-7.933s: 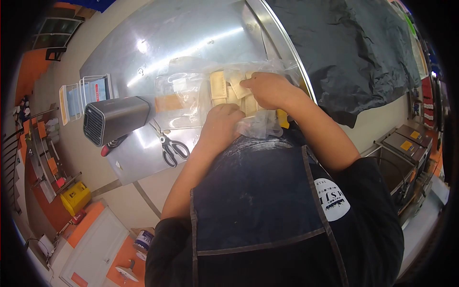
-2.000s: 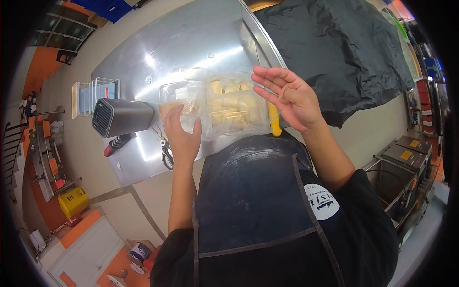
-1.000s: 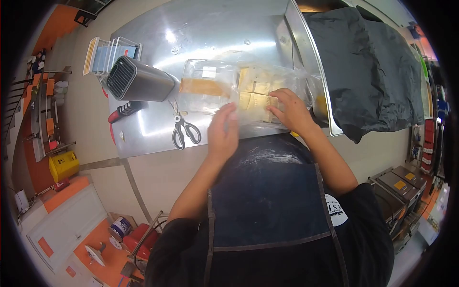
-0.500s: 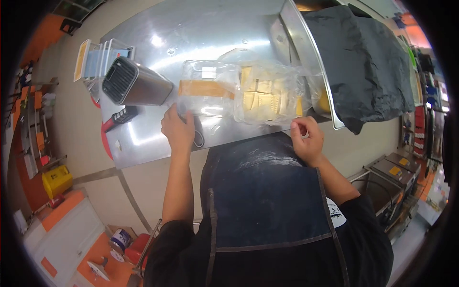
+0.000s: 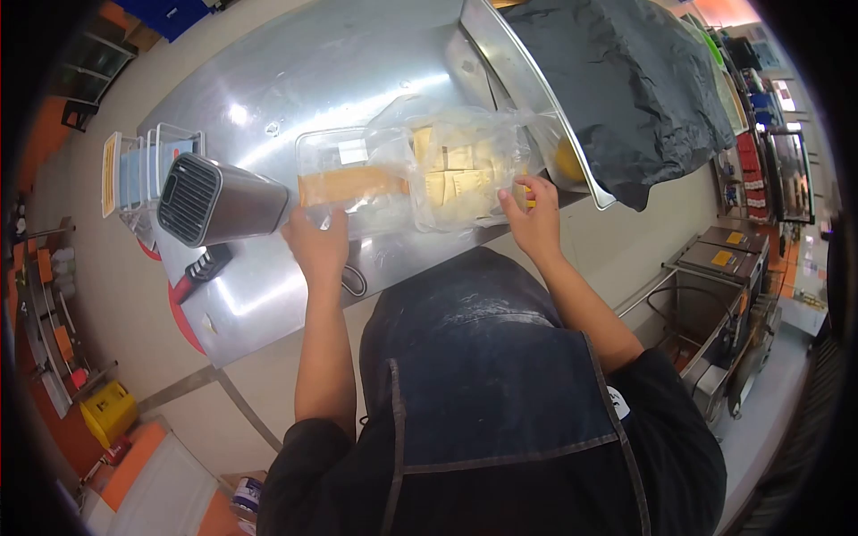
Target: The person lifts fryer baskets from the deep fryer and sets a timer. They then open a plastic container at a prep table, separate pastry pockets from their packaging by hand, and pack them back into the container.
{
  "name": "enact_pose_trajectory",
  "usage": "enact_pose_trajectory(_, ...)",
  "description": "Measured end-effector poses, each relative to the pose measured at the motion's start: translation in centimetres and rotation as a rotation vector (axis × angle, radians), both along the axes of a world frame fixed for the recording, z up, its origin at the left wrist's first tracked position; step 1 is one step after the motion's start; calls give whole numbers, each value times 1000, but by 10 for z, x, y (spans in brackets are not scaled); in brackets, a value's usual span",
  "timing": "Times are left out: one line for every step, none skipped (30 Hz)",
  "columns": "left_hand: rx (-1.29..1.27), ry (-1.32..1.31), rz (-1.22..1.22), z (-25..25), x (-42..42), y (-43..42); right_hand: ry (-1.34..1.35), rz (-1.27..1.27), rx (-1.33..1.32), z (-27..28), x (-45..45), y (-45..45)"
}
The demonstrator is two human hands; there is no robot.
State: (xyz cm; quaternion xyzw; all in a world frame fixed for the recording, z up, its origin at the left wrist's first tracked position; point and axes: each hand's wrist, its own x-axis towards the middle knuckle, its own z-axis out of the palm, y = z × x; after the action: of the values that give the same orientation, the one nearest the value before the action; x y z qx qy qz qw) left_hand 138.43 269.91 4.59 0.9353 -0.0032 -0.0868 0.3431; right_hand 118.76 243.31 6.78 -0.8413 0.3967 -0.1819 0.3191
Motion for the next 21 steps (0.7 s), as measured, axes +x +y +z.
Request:
enact_pose_trajectory(-120,32,-11,3,-1,1,-16,-1,-4,-3,2,-2)
enact_pose_trajectory(-239,64,-19,7,-4,1,-31,2,-7,-6,4,-3)
enact_pose_trajectory(-357,96,-26,17,-8,-2,-27,-20,61,-7,6,-5)
enact_pose_trajectory(-578,175,32,36,-17,-11,-23,-42,130,-7,6,-9)
enact_pose_trajectory(-618,152,37,51,-25,-19,-17,-64,198,-7,6,-12)
enact_pose_trajectory(-659,129,40,63,-33,-26,-8,-20,181,-5,6,-14)
enact_pose_trajectory(-699,108,43,75,-40,-32,2,22,165,-1,6,-16)
enact_pose_trajectory(-648,85,7,87,-46,-39,14,64,149,2,4,-16)
enact_pose_trajectory(-561,-32,-99,93,-53,-45,31,102,141,5,3,-17)
enact_pose_trajectory(-474,-150,-203,98,-59,-52,47,140,131,7,3,-17)
enact_pose_trajectory(-383,-267,-306,102,-65,-59,62,180,119,8,3,-18)
enact_pose_trajectory(-369,-307,-380,106,-73,-69,34,219,146,9,3,-19)
enact_pose_trajectory(-352,-347,-454,110,-80,-79,7,259,173,8,3,-18)
enact_pose_trajectory(-333,-385,-528,112,-87,-88,-21,300,202,8,3,-20)
enact_pose_trajectory(-314,-412,-598,114,-91,-97,-75,345,348,4,2,-25)
enact_pose_trajectory(-295,-436,-670,115,-93,-106,-128,388,495,-1,1,-30)
enact_pose_trajectory(-276,-460,-742,115,-95,-116,-182,431,642,-5,0,-36)
enact_pose_trajectory(-221,-402,-761,106,-98,-125,-292,333,977,-2,-1,-39)
enact_pose_trajectory(-166,-405,-776,94,-99,-134,-399,223,1309,5,0,-44)
enact_pose_trajectory(-110,-409,-789,83,-99,-143,-504,102,1638,8,2,-48)
enact_pose_trajectory(-53,-411,-802,76,-99,-149,-483,121,1590,8,3,-50)
